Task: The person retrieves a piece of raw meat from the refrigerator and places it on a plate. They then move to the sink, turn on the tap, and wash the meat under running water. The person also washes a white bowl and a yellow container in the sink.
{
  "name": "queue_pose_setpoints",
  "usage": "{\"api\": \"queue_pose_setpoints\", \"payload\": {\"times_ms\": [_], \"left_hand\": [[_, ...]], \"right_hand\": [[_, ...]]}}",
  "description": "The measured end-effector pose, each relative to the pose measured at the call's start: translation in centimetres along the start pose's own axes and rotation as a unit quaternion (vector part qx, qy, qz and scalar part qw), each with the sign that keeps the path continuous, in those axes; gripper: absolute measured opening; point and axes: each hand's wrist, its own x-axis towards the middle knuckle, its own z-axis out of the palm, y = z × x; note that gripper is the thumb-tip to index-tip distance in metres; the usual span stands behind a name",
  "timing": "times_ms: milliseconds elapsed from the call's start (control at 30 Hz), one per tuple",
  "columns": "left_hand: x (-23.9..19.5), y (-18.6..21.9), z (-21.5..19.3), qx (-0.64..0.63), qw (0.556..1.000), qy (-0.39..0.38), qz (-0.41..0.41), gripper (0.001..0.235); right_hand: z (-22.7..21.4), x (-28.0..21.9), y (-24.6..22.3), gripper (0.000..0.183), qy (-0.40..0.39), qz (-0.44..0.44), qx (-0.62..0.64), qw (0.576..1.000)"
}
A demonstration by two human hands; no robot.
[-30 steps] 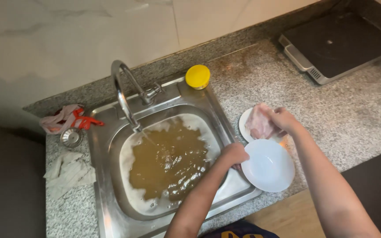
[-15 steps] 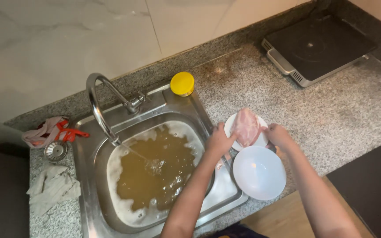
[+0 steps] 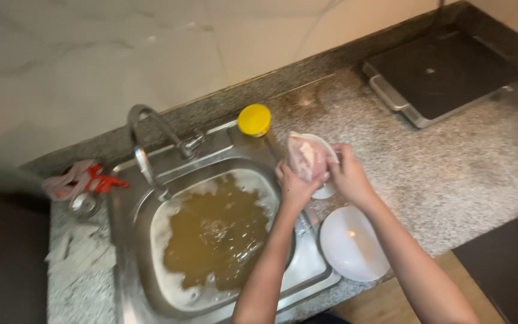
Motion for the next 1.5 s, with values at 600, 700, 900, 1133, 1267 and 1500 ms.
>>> {"api": "queue_pose_setpoints", "payload": {"times_ms": [600, 700, 900, 1133, 1267, 1500], "left_hand": [[-5.7, -7.8, -22.9, -0.025, 0.965, 0.216, -0.144, 0.12], [-6.0, -10.0, -24.9, -0.055, 0.961, 0.235, -0.133, 0.121], [-5.4, -15.3, -26.0, -0.046, 0.953, 0.26, -0.146, 0.125], [-4.3, -18.9, -25.3, -0.221, 0.94, 0.257, -0.026, 0.129], [-5.0, -13.5, -28.3, -0.114, 0.953, 0.26, -0.106, 0.139], [-4.2, -11.8, -28.5, -0.019, 0.974, 0.149, -0.171, 0.13]], "right_hand": [[25.4, -4.9, -9.7, 0.032, -0.095, -0.276, -0.184, 0.939], [27.8, -5.4, -10.7, 0.032, -0.113, -0.28, -0.185, 0.935], [31.7, -4.7, -8.8, 0.027, -0.13, -0.331, -0.208, 0.911], [31.5, -5.1, -13.0, 0.034, -0.156, -0.308, -0.211, 0.915], [32.3, -4.4, -13.5, 0.024, -0.156, -0.292, -0.234, 0.914], [31.2, -3.2, -11.9, 0.023, -0.199, -0.25, -0.298, 0.899]]}}
